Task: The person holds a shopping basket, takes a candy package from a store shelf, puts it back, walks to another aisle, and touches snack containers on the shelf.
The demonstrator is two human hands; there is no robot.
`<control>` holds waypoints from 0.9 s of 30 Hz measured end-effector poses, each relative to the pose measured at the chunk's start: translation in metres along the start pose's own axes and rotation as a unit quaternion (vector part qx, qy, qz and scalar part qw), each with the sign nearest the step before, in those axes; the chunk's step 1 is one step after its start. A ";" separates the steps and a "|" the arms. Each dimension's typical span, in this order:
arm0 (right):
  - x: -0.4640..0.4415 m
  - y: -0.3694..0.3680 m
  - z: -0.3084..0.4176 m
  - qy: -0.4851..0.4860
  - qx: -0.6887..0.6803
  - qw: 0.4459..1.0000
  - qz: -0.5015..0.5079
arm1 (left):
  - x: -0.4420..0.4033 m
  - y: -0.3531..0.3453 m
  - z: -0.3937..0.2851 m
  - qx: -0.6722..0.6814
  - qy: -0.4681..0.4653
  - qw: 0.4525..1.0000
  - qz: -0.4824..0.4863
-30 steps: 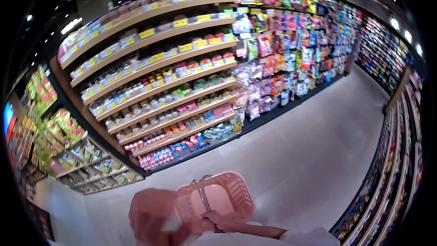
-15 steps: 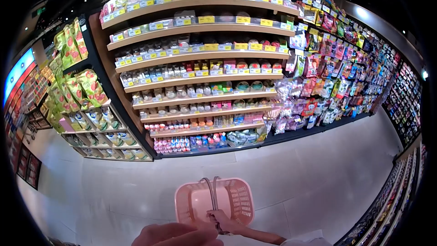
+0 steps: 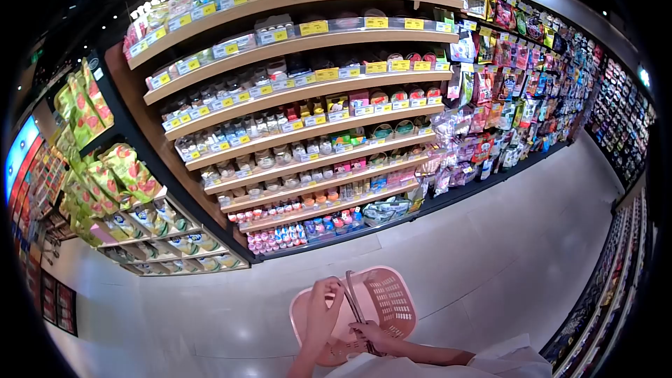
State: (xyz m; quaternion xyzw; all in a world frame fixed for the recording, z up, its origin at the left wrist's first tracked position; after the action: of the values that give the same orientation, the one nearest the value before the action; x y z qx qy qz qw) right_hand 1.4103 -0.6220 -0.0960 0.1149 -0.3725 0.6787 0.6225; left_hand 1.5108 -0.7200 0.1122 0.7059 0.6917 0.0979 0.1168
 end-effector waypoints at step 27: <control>-0.133 0.001 0.385 0.345 0.579 0.728 0.129 | -0.287 -0.134 -0.002 0.426 0.325 0.834 0.128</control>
State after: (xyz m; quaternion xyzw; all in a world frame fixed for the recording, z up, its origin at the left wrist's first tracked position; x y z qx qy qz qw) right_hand 1.3167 -0.9728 0.0896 0.1620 0.3211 0.8292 0.4278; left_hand 1.3756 -1.0052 0.0808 0.6952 0.5666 0.0314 -0.4412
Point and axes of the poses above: each hand's wrist, its own x-axis away from the middle knuckle, its own y-axis out of the back of the hand, z = x × y, the point moved 8 cm from there along -x, towards the middle knuckle, and after that the axes turned 9 degrees about y, right-handed, at the moved point
